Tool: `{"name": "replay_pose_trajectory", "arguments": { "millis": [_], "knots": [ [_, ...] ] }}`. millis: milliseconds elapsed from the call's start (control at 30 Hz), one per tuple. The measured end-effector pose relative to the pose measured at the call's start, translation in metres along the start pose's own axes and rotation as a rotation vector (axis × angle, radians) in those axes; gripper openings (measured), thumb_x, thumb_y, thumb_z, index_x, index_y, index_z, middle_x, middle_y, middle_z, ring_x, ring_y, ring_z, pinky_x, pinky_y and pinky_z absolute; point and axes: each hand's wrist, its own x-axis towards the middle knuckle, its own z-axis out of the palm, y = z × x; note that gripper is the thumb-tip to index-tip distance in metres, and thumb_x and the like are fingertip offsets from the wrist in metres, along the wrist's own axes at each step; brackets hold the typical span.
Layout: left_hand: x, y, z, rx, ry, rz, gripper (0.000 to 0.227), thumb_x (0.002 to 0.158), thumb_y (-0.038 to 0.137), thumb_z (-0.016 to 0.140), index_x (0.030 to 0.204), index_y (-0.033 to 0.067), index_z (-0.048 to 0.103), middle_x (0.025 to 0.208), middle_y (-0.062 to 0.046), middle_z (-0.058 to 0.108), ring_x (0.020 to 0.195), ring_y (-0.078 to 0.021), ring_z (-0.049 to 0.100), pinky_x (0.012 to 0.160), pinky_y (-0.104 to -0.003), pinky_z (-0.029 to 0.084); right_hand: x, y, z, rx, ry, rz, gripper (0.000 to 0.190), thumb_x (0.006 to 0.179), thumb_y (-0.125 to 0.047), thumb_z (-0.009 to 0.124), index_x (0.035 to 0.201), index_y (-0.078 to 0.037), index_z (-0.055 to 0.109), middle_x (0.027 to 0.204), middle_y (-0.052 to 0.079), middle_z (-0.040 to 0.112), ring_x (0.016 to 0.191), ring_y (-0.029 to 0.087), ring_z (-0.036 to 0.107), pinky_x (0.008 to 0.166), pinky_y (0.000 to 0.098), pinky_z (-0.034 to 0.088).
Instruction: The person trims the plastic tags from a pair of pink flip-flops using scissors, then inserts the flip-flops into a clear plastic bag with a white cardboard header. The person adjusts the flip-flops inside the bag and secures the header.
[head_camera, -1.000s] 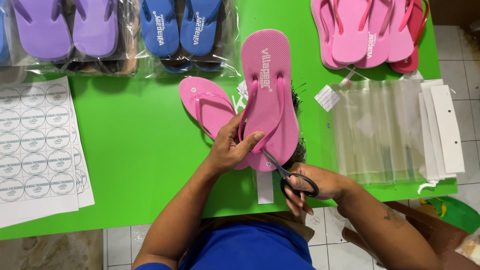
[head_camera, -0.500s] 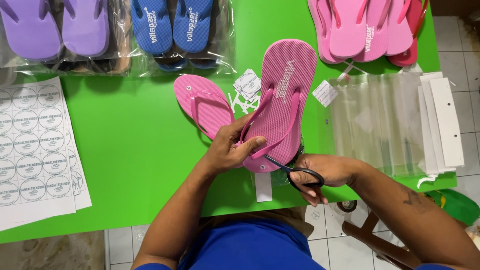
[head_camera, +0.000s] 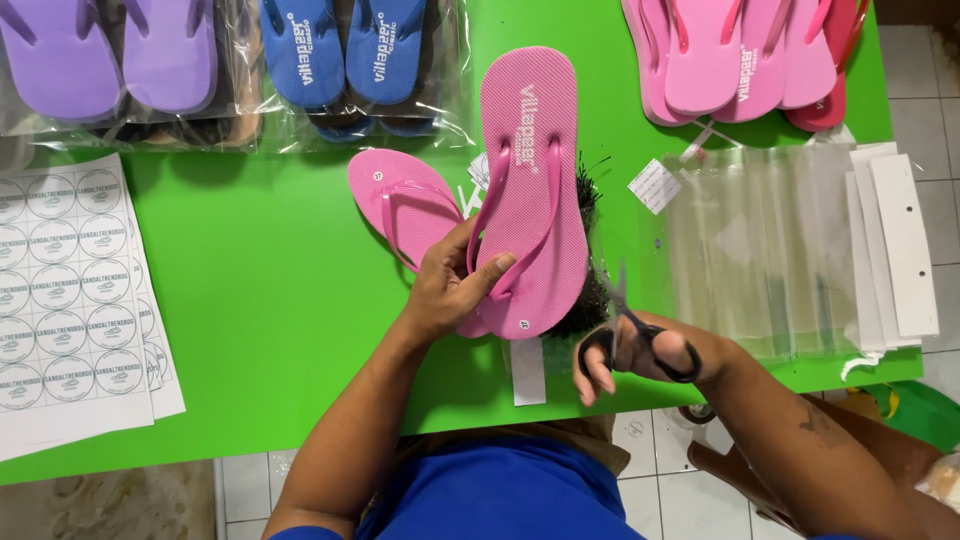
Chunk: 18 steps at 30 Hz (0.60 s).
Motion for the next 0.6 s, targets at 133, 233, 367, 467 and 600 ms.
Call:
{"name": "replay_pose_trajectory", "arguments": {
  "millis": [133, 233, 367, 467, 600],
  "knots": [
    [0.002, 0.006, 0.002, -0.034, 0.018, -0.017, 0.05, 0.098, 0.003, 0.068, 0.146, 0.0022, 0.053, 0.068, -0.006, 0.065, 0.061, -0.0053, 0.059, 0.056, -0.018, 0.048, -0.014, 0.03, -0.008, 0.03, 0.033, -0.098, 0.104, 0.081, -0.095, 0.05, 0.106, 0.006, 0.065, 0.114, 0.022, 0.075, 0.108, 0.025, 0.071, 0.091, 0.036, 0.053],
    [0.001, 0.008, 0.004, -0.088, 0.046, -0.046, 0.049, 0.099, 0.002, 0.065, 0.146, 0.0001, 0.052, 0.063, -0.001, 0.061, 0.059, -0.0047, 0.058, 0.056, -0.017, 0.049, -0.019, 0.056, -0.018, -0.08, 0.233, -0.282, 0.102, 0.084, -0.092, 0.049, 0.101, 0.008, 0.063, 0.1, 0.025, 0.072, 0.096, 0.029, 0.072, 0.081, 0.0371, 0.057],
    [-0.002, 0.01, 0.007, -0.14, 0.05, -0.059, 0.048, 0.1, 0.002, 0.063, 0.146, 0.0032, 0.05, 0.068, -0.003, 0.063, 0.059, -0.0059, 0.061, 0.056, -0.018, 0.052, -0.004, 0.049, -0.002, -0.081, 0.588, -0.379, 0.061, 0.088, -0.043, 0.075, 0.115, 0.006, 0.05, 0.115, 0.025, 0.065, 0.103, 0.034, 0.071, 0.085, 0.0438, 0.059],
    [-0.003, 0.003, 0.005, -0.174, 0.013, -0.05, 0.049, 0.099, 0.001, 0.064, 0.146, 0.0044, 0.048, 0.075, -0.007, 0.067, 0.063, -0.0107, 0.065, 0.06, -0.023, 0.057, 0.007, 0.043, 0.006, -0.116, 0.769, -0.4, 0.054, 0.079, -0.007, 0.083, 0.115, 0.005, 0.045, 0.109, 0.022, 0.066, 0.099, 0.032, 0.071, 0.086, 0.0434, 0.06],
    [-0.006, 0.004, 0.009, -0.142, -0.05, 0.053, 0.036, 0.09, 0.004, 0.075, 0.123, 0.0062, 0.061, 0.104, -0.014, 0.067, 0.09, -0.0183, 0.065, 0.083, -0.03, 0.053, 0.03, 0.034, 0.007, -0.557, 0.954, -0.553, 0.052, 0.081, -0.013, 0.088, 0.106, -0.004, 0.043, 0.107, 0.018, 0.071, 0.116, 0.032, 0.067, 0.105, 0.0436, 0.049]
  ]
}}
